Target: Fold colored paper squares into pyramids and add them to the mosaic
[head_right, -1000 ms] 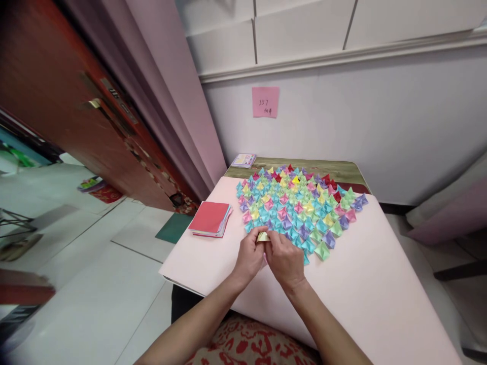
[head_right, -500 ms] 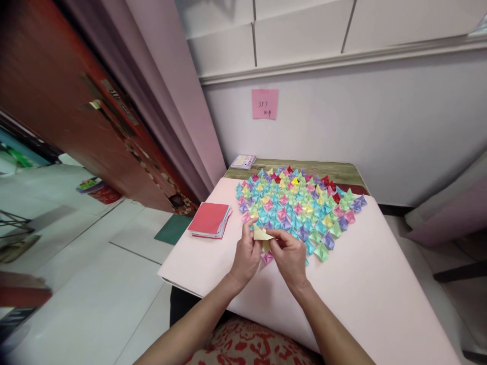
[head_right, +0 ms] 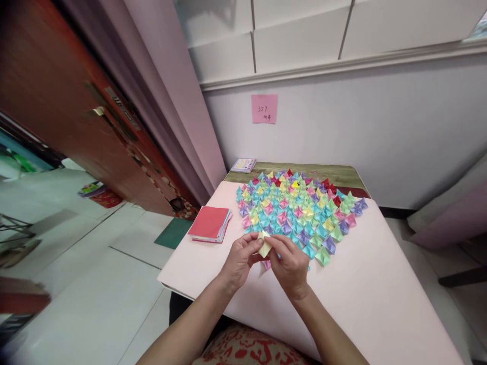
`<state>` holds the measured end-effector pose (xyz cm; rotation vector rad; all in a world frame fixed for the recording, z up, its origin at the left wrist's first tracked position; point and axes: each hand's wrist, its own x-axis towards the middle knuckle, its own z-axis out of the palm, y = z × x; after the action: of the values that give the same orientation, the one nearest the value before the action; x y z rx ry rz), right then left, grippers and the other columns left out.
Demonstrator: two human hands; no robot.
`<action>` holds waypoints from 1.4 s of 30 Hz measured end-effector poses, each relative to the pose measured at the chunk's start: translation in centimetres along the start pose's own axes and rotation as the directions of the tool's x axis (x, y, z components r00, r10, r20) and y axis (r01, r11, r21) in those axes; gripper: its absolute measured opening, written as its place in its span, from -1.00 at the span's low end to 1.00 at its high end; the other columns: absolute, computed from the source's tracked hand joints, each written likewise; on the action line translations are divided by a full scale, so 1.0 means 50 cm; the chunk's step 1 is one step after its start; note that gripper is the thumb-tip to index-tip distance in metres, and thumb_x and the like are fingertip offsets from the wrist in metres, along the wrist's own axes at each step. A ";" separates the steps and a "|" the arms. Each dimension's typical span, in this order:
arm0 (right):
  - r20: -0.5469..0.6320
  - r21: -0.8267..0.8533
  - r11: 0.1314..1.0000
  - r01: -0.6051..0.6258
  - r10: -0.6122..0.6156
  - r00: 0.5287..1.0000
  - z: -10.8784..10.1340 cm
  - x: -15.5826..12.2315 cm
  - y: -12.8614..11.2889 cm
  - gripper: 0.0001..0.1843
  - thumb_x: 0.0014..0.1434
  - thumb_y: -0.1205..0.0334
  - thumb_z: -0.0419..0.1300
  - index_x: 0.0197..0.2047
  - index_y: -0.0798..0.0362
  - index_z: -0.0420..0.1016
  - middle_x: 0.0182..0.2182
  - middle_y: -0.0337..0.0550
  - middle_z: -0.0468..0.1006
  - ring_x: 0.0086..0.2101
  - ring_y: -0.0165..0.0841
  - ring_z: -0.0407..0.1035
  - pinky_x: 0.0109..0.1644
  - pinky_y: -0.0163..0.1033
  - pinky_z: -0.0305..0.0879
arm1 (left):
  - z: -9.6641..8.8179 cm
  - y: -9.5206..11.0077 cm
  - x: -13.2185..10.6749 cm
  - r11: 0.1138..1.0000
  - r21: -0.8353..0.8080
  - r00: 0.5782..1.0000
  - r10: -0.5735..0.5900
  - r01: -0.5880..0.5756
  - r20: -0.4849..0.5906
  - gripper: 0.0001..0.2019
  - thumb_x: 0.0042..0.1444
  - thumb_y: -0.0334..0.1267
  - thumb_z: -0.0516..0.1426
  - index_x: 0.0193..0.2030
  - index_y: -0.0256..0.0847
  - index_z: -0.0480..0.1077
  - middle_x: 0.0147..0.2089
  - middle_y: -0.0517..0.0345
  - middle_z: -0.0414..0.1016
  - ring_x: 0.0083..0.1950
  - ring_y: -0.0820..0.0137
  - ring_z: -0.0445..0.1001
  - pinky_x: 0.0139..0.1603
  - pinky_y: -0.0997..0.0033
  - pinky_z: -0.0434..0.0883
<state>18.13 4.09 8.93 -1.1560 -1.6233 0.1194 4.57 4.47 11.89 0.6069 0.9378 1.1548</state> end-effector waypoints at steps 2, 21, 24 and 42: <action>0.077 0.028 1.000 0.002 -0.004 0.997 -0.005 -0.003 0.000 -0.69 0.19 0.39 0.13 -0.11 -0.09 0.62 -0.17 -0.13 0.65 -0.19 -0.28 0.56 -0.11 -0.21 0.48 | -0.007 0.001 0.004 1.000 0.002 1.000 -0.024 0.024 -0.011 -0.61 -0.20 -0.19 0.43 -0.25 -0.32 0.48 -0.37 0.13 0.52 -0.37 0.41 0.48 -0.30 0.38 0.45; 0.609 0.466 0.265 -0.844 0.595 0.524 0.012 0.047 0.036 -0.61 -0.10 -0.07 0.42 -0.44 0.10 0.51 -0.65 -0.28 0.44 -0.67 -0.45 0.28 -0.65 -0.35 0.15 | -0.017 0.013 0.005 0.879 0.387 0.953 0.202 -0.278 0.227 -0.67 0.09 -0.13 0.25 -0.02 -0.20 0.46 -0.38 0.17 0.51 -0.38 0.43 0.45 -0.28 0.43 0.38; 0.606 0.470 0.260 -0.844 0.599 0.523 0.007 0.051 0.041 -0.54 -0.08 -0.06 0.43 -0.19 0.08 0.55 -0.61 -0.31 0.46 -0.64 -0.44 0.33 -0.60 -0.35 0.22 | -0.023 0.016 0.006 0.892 0.366 0.957 0.193 -0.264 0.218 -0.73 0.03 -0.14 0.30 -0.18 -0.26 0.55 -0.41 0.15 0.49 -0.38 0.44 0.44 -0.28 0.44 0.38; 0.480 0.530 0.582 -0.616 0.393 0.784 -0.044 0.030 0.018 -0.72 0.09 0.00 0.35 -0.28 0.04 0.56 -0.39 -0.13 0.56 -0.45 -0.34 0.44 -0.45 -0.27 0.39 | -0.023 0.032 -0.011 0.913 0.343 0.972 0.171 -0.218 0.164 -0.76 0.02 -0.15 0.32 -0.22 -0.27 0.60 -0.31 0.06 0.62 -0.29 0.35 0.53 -0.19 0.38 0.44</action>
<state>20.50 4.63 10.31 -1.0120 -1.2567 1.2420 2.71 4.41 12.79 1.0827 0.9996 1.1097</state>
